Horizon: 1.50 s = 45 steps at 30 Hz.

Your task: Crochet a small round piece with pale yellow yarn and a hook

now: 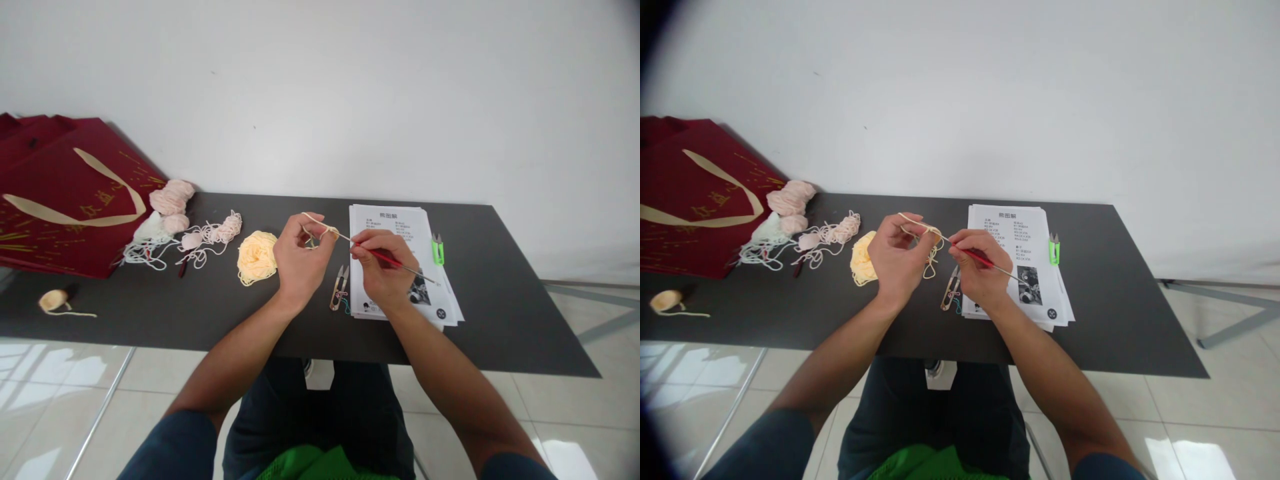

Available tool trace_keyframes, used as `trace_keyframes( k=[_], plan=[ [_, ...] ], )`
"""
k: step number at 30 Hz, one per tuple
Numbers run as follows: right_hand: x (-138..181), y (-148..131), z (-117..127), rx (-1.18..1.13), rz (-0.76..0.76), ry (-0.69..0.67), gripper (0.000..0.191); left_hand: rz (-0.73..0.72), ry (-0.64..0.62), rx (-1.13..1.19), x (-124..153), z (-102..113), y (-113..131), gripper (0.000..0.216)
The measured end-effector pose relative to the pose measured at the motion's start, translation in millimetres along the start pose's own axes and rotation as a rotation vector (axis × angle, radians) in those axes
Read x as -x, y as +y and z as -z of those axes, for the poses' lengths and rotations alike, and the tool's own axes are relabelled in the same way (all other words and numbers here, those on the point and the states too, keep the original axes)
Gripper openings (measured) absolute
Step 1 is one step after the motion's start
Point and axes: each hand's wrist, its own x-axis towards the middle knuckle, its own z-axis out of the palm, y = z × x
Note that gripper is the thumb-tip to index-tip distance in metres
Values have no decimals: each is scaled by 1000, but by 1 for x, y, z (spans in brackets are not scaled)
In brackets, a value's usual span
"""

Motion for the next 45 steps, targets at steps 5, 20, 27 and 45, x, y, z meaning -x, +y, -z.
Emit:
trace_keyframes(
  k=[5, 20, 27, 45],
  plan=[
    [3, 3, -3, 30, 39, 10, 13, 1, 23, -16, 0, 0, 0, 17],
    [5, 8, -2, 113, 99, -14, 28, 353, -74, 352, -9, 0, 0, 39],
    [9, 6, -7, 185, 154, -6, 31, 507, -161, 483, -15, 1, -2, 44],
    [-10, 15, -3, -384, -326, 59, 17, 566, -267, 604, -20, 7, 3, 59]
  ],
)
